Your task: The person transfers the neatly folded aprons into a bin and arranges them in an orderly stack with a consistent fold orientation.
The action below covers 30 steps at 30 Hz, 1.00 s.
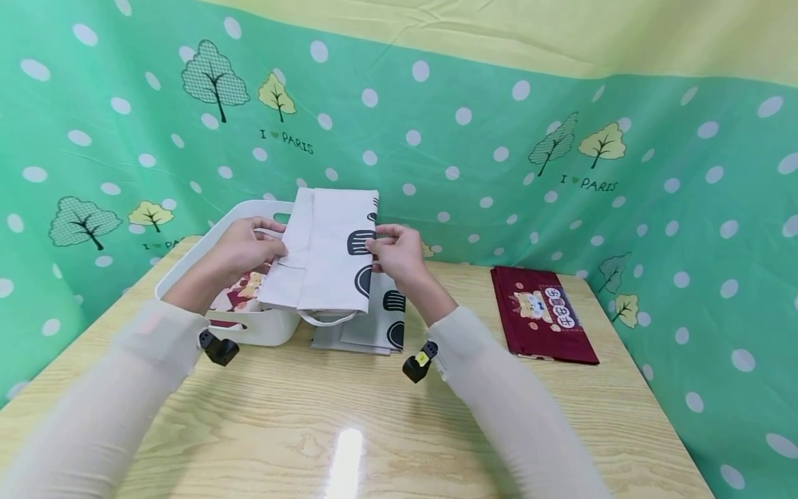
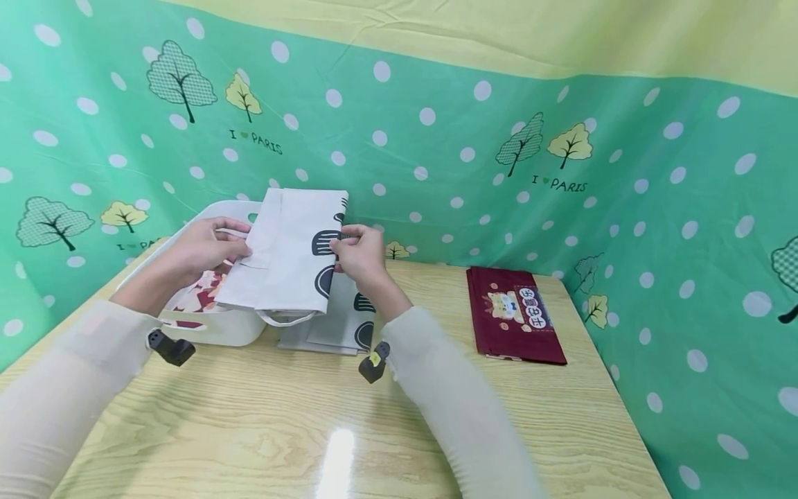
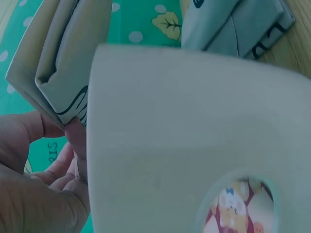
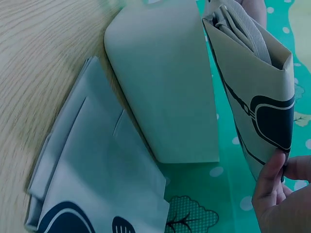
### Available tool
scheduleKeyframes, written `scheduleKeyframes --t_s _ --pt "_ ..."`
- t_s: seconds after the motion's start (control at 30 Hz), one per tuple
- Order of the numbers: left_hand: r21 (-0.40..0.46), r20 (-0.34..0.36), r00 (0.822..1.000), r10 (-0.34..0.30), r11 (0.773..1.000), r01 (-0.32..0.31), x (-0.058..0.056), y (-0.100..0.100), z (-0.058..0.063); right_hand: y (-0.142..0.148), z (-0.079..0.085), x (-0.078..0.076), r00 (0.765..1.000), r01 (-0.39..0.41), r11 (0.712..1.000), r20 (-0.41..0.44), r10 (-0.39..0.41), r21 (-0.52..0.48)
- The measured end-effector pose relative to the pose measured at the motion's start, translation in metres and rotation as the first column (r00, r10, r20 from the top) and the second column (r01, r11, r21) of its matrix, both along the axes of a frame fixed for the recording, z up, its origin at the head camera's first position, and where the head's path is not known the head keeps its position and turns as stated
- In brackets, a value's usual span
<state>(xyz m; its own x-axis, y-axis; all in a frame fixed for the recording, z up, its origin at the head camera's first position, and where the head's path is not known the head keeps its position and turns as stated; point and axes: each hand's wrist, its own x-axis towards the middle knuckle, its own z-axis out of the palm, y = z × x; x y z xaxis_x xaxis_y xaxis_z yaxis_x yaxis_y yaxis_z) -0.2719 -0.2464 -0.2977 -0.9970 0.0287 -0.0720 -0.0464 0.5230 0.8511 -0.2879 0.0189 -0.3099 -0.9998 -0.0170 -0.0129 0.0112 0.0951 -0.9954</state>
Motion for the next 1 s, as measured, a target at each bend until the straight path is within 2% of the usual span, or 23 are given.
scheduleKeyframes --t_s 0.2,0.43,0.73,1.0 --pt "-0.025 -0.01 1.0 0.019 0.999 -0.02 -0.002 -0.013 0.001 -0.017 0.001 -0.003 1.0 0.016 1.0 -0.022 -0.017 -0.013" --pt "-0.039 -0.035 0.999 0.02 0.999 -0.021 -0.003 -0.028 0.001 -0.031 0.0 -0.008 0.999 -0.002 1.0 -0.047 0.001 -0.025" --pt "-0.038 -0.038 0.997 0.073 0.997 -0.074 -0.007 -0.041 -0.003 -0.051 -0.004 -0.012 0.998 0.007 1.0 -0.062 -0.007 -0.005" --pt "-0.106 -0.051 0.993 0.104 0.988 -0.109 -0.012 -0.054 -0.001 -0.071 -0.002 -0.013 0.997 0.035 0.999 -0.07 -0.033 0.026"
